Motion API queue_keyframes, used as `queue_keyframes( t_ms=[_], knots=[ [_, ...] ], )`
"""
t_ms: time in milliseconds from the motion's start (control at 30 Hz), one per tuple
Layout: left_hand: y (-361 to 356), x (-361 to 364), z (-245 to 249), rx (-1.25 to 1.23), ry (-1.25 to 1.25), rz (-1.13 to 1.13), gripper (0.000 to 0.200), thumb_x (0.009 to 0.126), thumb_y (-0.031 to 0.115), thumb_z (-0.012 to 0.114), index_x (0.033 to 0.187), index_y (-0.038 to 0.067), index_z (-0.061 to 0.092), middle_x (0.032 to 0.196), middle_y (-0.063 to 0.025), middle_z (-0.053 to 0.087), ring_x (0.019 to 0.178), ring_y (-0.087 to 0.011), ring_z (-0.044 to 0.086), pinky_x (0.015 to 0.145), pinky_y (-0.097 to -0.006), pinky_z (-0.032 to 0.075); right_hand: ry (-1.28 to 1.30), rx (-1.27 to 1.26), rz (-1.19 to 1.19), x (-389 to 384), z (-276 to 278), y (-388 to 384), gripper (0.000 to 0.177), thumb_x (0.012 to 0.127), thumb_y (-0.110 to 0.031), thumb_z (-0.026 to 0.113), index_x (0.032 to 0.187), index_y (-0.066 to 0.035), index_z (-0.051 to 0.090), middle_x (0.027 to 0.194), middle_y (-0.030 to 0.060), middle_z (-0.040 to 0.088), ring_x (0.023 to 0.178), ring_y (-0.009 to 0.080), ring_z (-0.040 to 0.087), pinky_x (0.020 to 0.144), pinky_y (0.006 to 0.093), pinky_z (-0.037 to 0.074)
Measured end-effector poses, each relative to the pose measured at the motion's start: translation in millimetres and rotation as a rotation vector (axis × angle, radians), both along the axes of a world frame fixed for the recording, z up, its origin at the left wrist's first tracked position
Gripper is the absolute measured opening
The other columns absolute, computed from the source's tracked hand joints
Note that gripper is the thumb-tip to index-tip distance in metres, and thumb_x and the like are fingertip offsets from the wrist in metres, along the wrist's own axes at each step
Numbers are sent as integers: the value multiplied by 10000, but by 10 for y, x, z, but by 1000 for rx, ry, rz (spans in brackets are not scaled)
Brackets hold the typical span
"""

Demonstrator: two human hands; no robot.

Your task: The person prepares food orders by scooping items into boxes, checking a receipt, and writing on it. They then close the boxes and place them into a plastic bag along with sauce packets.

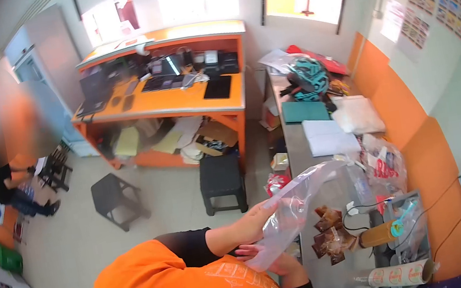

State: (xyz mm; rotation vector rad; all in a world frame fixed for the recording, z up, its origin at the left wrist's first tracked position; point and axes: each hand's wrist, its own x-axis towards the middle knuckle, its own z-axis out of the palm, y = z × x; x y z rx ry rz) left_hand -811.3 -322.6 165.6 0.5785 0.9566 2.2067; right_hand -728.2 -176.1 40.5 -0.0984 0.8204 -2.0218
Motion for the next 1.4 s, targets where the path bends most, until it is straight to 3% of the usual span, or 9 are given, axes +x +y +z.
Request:
queue_keyframes(
  t_ms=[67,133,233,300,567,733,833,967,1400],
  knots=[
    [-93,246,136,160,-131,7,466,1089,353,389,1429,47,479,1355,-89,558,1206,-209,569,1069,-360,430,-186,-158,54,177,52,-321,795,879,-539,666,1416,15,478,1440,170,523,1307,305,528,1101,478,410],
    [-181,387,188,233,-233,53,465,1089,334,385,1436,34,463,1394,-96,531,1249,-228,548,1089,-378,423,423,360,-236,184,246,-456,620,901,-448,673,1316,-2,559,1299,136,616,1190,252,598,1015,446,471],
    [-234,403,17,247,-254,268,461,1084,305,391,1438,16,457,1400,-115,530,1278,-233,530,1094,-386,420,-253,-255,-1029,325,112,-485,383,926,-377,684,1137,-63,627,1007,64,698,909,179,663,754,411,543],
    [-309,320,-176,226,-201,414,432,1079,272,396,1423,22,474,1381,-95,555,1254,-220,552,1063,-391,443,-98,-414,-869,251,-607,51,377,915,-419,698,1092,-93,631,931,57,685,786,198,650,653,405,526],
    [-1211,274,-2799,-941,-852,435,299,982,355,463,1092,127,621,1017,-34,625,913,-160,568,756,-344,493,-482,812,-909,813,-1900,205,243,972,-310,662,942,-69,656,712,9,601,589,127,579,492,336,467],
    [-1482,126,-2784,-1432,-432,607,337,923,335,615,1090,43,601,993,-108,609,892,-243,575,767,-385,488,-135,916,-1184,762,-1425,-169,132,968,-193,664,978,-61,663,746,33,626,674,161,632,575,310,502],
    [-1079,-77,-2548,-1301,528,1083,433,864,244,725,1178,30,518,1056,-120,559,973,-248,560,853,-384,487,-9,729,-1150,476,-921,-306,82,947,-129,688,953,-51,664,780,44,652,709,156,638,632,295,511],
    [-659,-38,-1677,-612,525,-111,421,862,242,752,1127,26,506,1082,-154,564,972,-223,561,835,-344,488,142,613,-1064,328,-435,-574,122,948,-129,694,943,-14,655,839,54,686,714,125,635,648,264,504],
    [-352,-22,-1513,-702,961,-224,146,844,95,685,939,43,586,870,-143,652,863,-366,651,744,-429,505,-226,594,-1402,681,-516,-577,171,976,-215,666,939,-52,629,813,49,658,673,142,625,613,269,526]
  ],
)
